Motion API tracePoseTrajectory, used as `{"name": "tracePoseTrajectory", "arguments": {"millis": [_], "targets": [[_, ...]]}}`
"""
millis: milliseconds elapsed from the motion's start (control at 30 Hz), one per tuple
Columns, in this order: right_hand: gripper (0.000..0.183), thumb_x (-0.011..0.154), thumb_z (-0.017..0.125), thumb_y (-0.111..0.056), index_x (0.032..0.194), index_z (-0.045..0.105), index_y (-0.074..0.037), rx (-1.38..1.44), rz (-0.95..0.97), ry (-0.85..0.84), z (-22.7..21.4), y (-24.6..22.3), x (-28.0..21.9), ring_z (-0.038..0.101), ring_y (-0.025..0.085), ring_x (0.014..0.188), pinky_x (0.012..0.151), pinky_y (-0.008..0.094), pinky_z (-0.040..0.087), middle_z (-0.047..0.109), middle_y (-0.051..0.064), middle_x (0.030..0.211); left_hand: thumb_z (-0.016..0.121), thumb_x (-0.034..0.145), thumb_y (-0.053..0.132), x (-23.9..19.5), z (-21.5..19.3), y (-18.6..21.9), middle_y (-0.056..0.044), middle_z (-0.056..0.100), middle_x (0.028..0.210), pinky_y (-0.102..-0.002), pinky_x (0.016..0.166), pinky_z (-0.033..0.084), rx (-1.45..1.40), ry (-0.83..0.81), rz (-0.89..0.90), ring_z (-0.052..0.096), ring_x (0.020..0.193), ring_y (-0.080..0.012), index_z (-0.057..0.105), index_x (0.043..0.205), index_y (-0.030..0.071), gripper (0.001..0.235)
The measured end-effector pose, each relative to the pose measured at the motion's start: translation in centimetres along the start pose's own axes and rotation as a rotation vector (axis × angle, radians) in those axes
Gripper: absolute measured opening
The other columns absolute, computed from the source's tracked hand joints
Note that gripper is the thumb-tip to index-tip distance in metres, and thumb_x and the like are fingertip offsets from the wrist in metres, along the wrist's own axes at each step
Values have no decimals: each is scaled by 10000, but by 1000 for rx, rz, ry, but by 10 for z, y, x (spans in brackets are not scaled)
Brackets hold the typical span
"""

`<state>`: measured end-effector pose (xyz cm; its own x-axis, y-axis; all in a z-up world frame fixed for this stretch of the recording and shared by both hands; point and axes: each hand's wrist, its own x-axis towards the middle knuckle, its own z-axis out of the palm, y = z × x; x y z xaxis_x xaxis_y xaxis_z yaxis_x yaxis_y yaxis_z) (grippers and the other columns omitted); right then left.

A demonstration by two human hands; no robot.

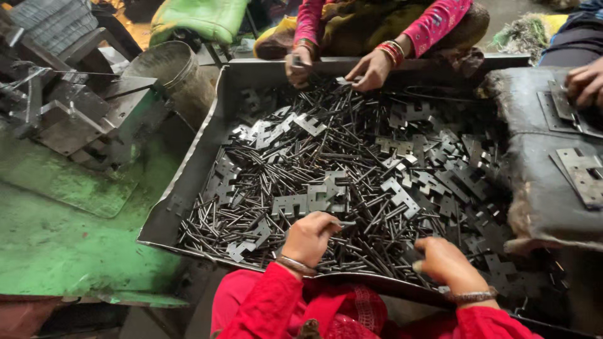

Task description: The person picks up metal plates and thin metal rods from a large bin and places them onto a padded surface to the side, handling the items one at a time.

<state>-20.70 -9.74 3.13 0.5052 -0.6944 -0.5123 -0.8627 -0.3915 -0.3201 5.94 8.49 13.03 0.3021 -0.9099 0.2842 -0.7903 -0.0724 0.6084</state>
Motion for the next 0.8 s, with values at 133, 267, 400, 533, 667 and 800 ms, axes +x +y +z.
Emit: {"name": "tracePoseTrajectory", "arguments": {"millis": [133, 267, 400, 533, 667, 800], "targets": [[399, 676, 888, -299, 1041, 789, -174, 42, -118, 266, -24, -14, -14, 686, 349, 1083, 924, 432, 551, 751, 118, 1121, 513, 1030, 129, -9, -15, -1, -149, 767, 1046, -326, 800, 578, -747, -114, -122, 729, 908, -222, 774, 1037, 44, 275], [255, 755, 782, -219, 1002, 795, -159, 253, -244, 503, -16, -12, -37, 721, 316, 969, 826, 395, 564, 779, 86, 1036, 618, 832, -183, -7, -26, 2, -222, 514, 1492, -295, 808, 613, -1449, 12, -116, 716, 999, -186, 547, 1456, 41, 666], [295, 809, 761, -253, 1038, 774, -68, 618, -339, 450, -6, 6, -35, 782, 203, 867, 790, 329, 593, 803, 77, 965, 560, 883, -232, -11, -44, -10, -290, 326, 1696, -335, 981, 597, -2354, -200, -21, 705, 1036, -210, 363, 1577, -40, 746], [381, 1016, 592, -285, 1020, 778, 47, 1410, -530, 50, -27, 20, -48, 749, 228, 1000, 889, 350, 619, 738, 170, 1166, 529, 781, -165, -12, -34, -8, -141, 430, 1576, -338, 984, 586, -1864, 245, -338, 717, 1213, -229, 394, 1493, 183, 804], [275, 855, 740, 9, 1107, 680, 98, 1412, -550, 276, -46, 3, -65, 703, 274, 1118, 856, 428, 627, 493, 116, 1550, 572, 911, -63, 3, 2, -18, -151, 601, 1209, -371, 846, 550, -1275, 180, -546, 639, 999, -215, 592, 1385, 90, 499], [671, 761, 712, 91, 1389, 511, -34, 1635, -517, 365, -48, 8, -56, 654, 234, 1089, 878, 391, 605, 520, 103, 1438, 701, 861, 100, -1, 46, -29, -74, 714, 939, -386, 746, 579, 36, 13, -58, 706, 865, -265, 694, 1068, 97, 207]]}}
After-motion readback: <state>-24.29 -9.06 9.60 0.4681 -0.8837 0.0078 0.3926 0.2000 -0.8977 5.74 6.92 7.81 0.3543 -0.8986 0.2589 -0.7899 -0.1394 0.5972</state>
